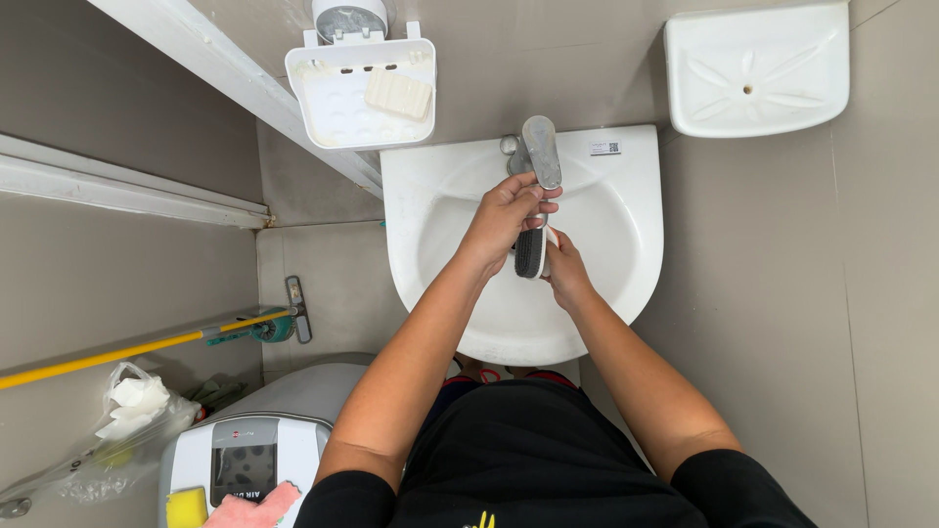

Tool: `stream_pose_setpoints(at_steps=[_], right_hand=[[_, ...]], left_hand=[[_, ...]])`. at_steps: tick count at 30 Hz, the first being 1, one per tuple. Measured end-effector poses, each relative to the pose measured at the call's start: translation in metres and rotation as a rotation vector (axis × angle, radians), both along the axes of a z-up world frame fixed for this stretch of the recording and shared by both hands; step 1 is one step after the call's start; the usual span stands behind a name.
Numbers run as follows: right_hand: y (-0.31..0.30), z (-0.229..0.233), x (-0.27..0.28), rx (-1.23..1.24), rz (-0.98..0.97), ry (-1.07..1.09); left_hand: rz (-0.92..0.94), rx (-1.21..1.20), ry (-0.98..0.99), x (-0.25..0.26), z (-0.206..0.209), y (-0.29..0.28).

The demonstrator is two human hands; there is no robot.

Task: The person turns on the faucet and wets an orange sponge. They scrub the sink basin, faucet, and surrounding surfaces with the sponge, rinsing it under the running water periodically.

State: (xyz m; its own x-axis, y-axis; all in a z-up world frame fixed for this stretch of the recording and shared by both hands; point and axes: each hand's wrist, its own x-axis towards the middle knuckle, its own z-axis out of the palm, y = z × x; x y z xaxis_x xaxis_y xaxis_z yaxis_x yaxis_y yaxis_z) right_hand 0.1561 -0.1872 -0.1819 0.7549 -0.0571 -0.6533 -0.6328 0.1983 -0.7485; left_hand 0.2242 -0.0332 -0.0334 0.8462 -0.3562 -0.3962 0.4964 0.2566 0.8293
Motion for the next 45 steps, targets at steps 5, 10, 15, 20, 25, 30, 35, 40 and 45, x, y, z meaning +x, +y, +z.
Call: stream_pose_setpoints(at_steps=[5,10,15,20,25,30,35,40,45], right_hand=[[0.003,-0.005,0.002,0.082,-0.031,-0.028],[0.002,-0.008,0.005,0.073,-0.047,-0.057],[0.004,0.0,0.007,0.088,-0.081,-0.013],[0.002,0.0,0.002,0.034,-0.057,-0.017],[-0.002,0.0,0.003,0.017,-0.072,-0.003],[-0.002,-0.006,0.01,0.039,-0.068,-0.018],[-0.006,-0.015,0.013,0.103,-0.067,-0.003],[0.0,-0.023,0.017,0.131,-0.058,-0.027],[0.024,-0.003,0.03,0.001,-0.061,-0.023]], left_hand=[[-0.028,0.0,-0.02,-0.001,0.002,0.005],[-0.002,0.006,-0.033,-0.002,-0.007,0.009],[0.056,0.032,-0.019,-0.012,-0.023,0.013],[0.006,-0.004,-0.055,-0.009,-0.015,0.009],[0.019,0.023,-0.077,-0.013,-0.015,0.01],[0.226,0.137,-0.048,-0.021,-0.067,0.01],[0.154,0.376,0.019,-0.047,-0.127,0.009],[0.088,0.41,0.004,-0.059,-0.136,-0.003],[0.096,0.554,-0.112,-0.053,-0.13,-0.016]])
